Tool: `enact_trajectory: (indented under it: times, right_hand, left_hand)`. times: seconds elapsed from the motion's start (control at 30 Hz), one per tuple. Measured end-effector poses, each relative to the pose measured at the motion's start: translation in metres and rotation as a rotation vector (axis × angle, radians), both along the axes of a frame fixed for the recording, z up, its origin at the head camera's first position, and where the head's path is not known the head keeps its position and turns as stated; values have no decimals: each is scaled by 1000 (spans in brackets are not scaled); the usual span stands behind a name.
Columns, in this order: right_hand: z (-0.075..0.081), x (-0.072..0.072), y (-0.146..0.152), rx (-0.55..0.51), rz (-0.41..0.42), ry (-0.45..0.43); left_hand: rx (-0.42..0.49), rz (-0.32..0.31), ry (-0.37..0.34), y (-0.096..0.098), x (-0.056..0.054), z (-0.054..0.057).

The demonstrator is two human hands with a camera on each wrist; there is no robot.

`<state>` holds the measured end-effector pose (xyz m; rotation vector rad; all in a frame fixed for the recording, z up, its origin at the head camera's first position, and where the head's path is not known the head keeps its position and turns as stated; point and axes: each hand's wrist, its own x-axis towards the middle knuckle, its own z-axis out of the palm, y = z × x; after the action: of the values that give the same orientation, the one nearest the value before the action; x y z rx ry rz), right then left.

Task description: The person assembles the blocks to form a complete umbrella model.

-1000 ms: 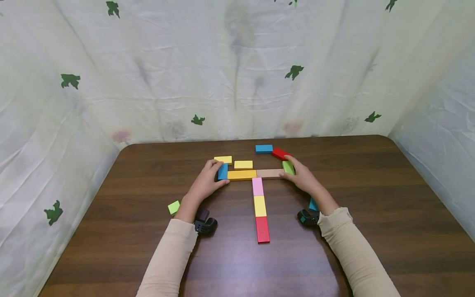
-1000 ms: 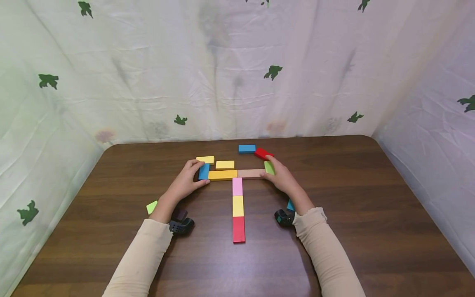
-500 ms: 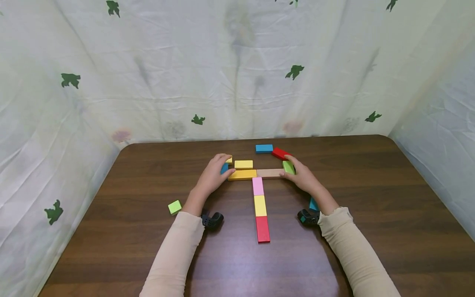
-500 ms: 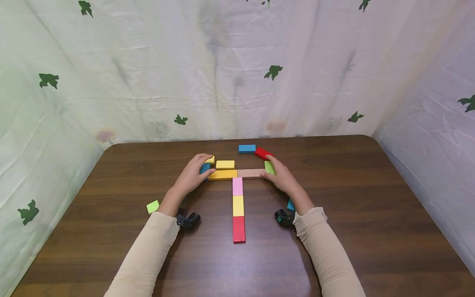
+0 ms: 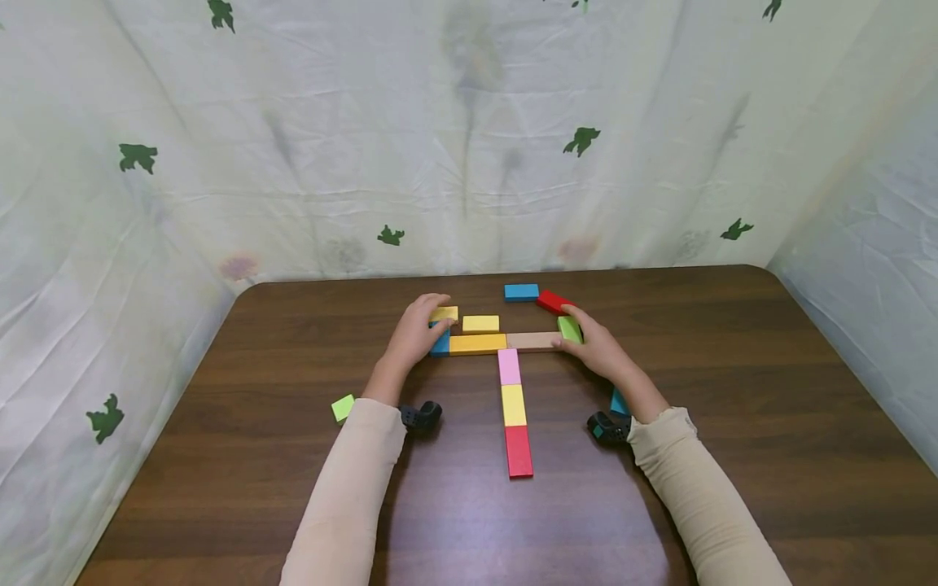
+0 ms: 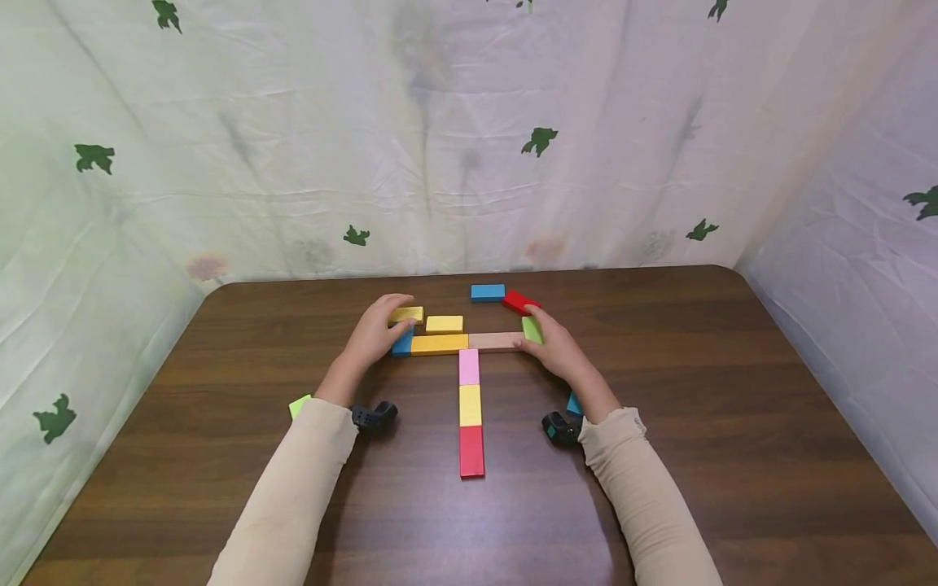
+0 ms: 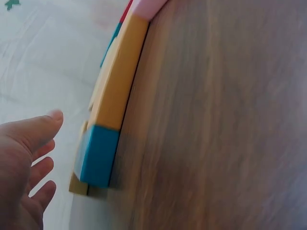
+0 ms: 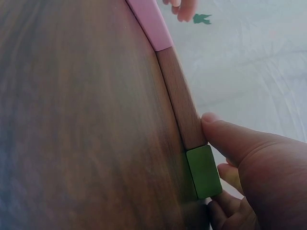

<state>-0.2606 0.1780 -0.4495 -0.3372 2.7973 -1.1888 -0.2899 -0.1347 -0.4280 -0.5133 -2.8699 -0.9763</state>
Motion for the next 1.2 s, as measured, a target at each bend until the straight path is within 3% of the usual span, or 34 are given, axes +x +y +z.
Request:
enact_trajectory:
  times: [0.37, 0.57, 0.93, 1.2]
  right_hand:
    - [0, 0, 0, -7, -2, -9]
    - [1, 1, 0, -6, -3, -16]
    - [-1, 0, 1, 3, 2, 0]
    - [-1, 0, 1, 1, 1, -3]
  left_hand:
    - [-10, 36, -76, -28, -8, -8]
    - [-37, 40, -131, -32, -8, -10]
    - [-48, 83, -80, -26, -11, -10]
    - [-11, 119, -99, -24, -10, -9]
